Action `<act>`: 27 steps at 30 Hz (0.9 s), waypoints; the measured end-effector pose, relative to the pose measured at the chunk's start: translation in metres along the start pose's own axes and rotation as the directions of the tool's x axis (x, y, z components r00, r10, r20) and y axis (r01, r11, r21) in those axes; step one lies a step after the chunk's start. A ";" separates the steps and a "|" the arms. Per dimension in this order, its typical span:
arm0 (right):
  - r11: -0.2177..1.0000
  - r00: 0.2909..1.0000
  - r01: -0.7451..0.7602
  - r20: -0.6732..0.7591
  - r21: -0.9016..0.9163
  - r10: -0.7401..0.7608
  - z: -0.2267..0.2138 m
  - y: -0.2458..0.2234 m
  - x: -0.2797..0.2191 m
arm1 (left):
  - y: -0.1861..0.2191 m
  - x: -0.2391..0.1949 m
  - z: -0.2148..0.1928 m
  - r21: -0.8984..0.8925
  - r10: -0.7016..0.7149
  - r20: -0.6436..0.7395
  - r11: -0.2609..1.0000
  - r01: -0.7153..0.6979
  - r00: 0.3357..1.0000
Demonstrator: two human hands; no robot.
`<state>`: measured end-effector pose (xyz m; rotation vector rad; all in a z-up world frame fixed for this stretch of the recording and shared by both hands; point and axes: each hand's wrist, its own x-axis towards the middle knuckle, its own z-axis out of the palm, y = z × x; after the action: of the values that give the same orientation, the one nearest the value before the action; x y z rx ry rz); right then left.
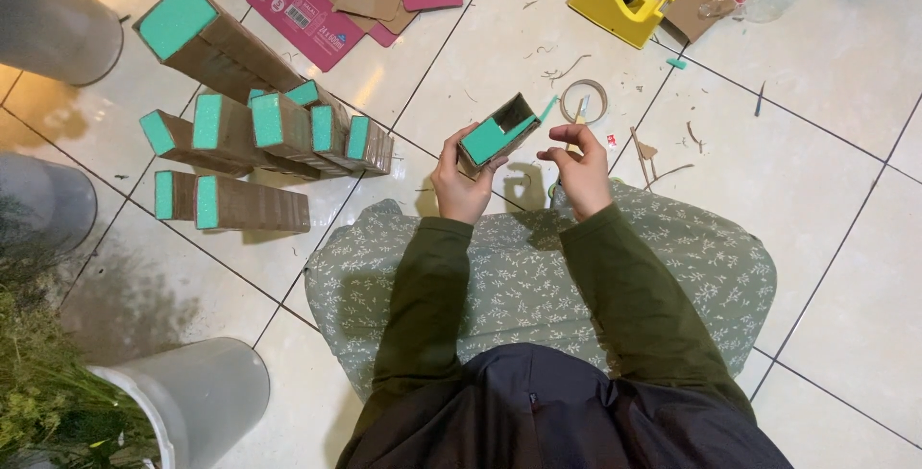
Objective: The person assembles small cardboard boxes by folding flaps and securing them with tape. They handle a stack of finished boxes, pick up a flat cardboard piece, fold it into a box shape, and use a utility knife to trim excess material before taping the edges.
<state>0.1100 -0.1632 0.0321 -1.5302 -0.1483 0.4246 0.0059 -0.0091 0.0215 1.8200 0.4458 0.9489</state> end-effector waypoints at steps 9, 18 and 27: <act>0.997 0.999 0.011 0.048 0.076 -0.015 0.000 0.013 0.006 | -0.006 -0.001 0.001 0.052 -0.027 -0.050 0.998 0.029 0.998; 0.997 0.997 0.071 0.012 -0.020 -0.071 -0.002 0.019 0.005 | -0.005 -0.001 0.001 0.053 -0.031 -0.066 0.998 0.035 0.997; 0.999 0.998 -0.011 0.060 -0.031 0.013 0.002 0.025 0.005 | -0.009 -0.001 0.001 0.034 -0.039 -0.067 0.999 0.041 0.997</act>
<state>0.1100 -0.1602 0.0062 -1.5492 -0.1933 0.4806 0.0069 -0.0069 0.0127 1.8084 0.5409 0.9815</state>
